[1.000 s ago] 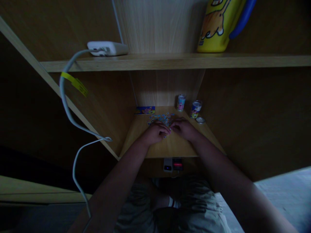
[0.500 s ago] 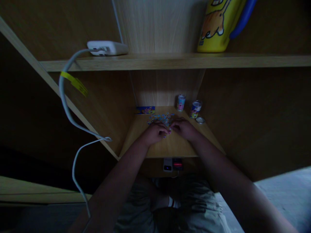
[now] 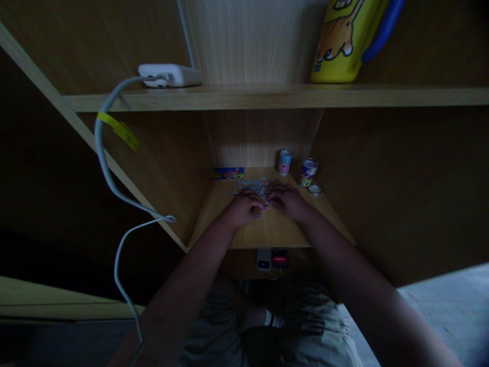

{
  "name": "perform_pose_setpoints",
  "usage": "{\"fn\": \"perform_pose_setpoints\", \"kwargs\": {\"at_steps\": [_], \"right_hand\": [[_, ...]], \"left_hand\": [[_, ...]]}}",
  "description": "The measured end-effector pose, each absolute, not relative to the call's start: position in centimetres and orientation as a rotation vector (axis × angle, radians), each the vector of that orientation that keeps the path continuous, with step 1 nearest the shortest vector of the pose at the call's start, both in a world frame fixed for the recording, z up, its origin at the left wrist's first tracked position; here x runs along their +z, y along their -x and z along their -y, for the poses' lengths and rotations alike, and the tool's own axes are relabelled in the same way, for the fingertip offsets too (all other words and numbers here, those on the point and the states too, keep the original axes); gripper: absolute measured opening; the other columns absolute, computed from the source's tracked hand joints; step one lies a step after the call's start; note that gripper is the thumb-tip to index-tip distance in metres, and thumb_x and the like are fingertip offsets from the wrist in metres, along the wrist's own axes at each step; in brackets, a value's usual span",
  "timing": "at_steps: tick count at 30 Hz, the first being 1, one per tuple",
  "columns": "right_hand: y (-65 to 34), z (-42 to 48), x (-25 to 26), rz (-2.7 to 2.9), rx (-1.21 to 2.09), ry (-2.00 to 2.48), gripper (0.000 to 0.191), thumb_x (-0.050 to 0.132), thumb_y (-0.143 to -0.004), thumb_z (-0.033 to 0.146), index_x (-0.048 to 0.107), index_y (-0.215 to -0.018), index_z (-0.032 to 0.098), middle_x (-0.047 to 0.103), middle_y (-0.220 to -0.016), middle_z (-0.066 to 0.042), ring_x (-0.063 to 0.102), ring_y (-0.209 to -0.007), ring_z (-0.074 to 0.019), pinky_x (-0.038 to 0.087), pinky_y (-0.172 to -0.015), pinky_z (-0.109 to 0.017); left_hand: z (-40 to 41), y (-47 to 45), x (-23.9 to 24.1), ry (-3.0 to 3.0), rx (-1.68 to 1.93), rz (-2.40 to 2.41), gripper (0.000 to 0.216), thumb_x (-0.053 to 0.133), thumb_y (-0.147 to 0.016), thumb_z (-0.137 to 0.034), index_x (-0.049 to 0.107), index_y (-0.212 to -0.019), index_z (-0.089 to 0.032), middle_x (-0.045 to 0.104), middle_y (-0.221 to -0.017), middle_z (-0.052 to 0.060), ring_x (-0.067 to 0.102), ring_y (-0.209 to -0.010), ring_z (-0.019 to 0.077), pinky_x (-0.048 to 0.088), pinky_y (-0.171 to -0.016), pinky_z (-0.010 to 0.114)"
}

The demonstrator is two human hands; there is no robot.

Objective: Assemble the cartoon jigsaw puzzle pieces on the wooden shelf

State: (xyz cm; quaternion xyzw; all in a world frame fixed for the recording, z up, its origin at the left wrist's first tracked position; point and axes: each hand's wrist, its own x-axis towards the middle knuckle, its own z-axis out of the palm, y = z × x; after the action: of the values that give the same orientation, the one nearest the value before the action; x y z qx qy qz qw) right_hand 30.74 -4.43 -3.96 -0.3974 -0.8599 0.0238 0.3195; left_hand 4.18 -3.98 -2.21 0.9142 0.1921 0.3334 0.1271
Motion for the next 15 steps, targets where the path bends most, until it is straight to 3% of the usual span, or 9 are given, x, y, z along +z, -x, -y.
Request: {"fn": "perform_pose_setpoints", "kwargs": {"at_steps": [15], "right_hand": [[-31.51, 4.65, -4.17, 2.242, 0.037, 1.117, 0.008, 0.073, -0.104, 0.026, 0.078, -0.109, 0.027, 0.081, -0.116, -0.008, 0.071, -0.113, -0.0302, 0.05, -0.103, -0.046]], "left_hand": [[4.28, -4.1, -1.84, -2.657, 0.968, -0.697, 0.03, 0.067, -0.093, -0.002, 0.083, -0.09, -0.026, 0.088, -0.098, 0.001, 0.081, -0.096, 0.0229, 0.057, -0.102, 0.044]]}}
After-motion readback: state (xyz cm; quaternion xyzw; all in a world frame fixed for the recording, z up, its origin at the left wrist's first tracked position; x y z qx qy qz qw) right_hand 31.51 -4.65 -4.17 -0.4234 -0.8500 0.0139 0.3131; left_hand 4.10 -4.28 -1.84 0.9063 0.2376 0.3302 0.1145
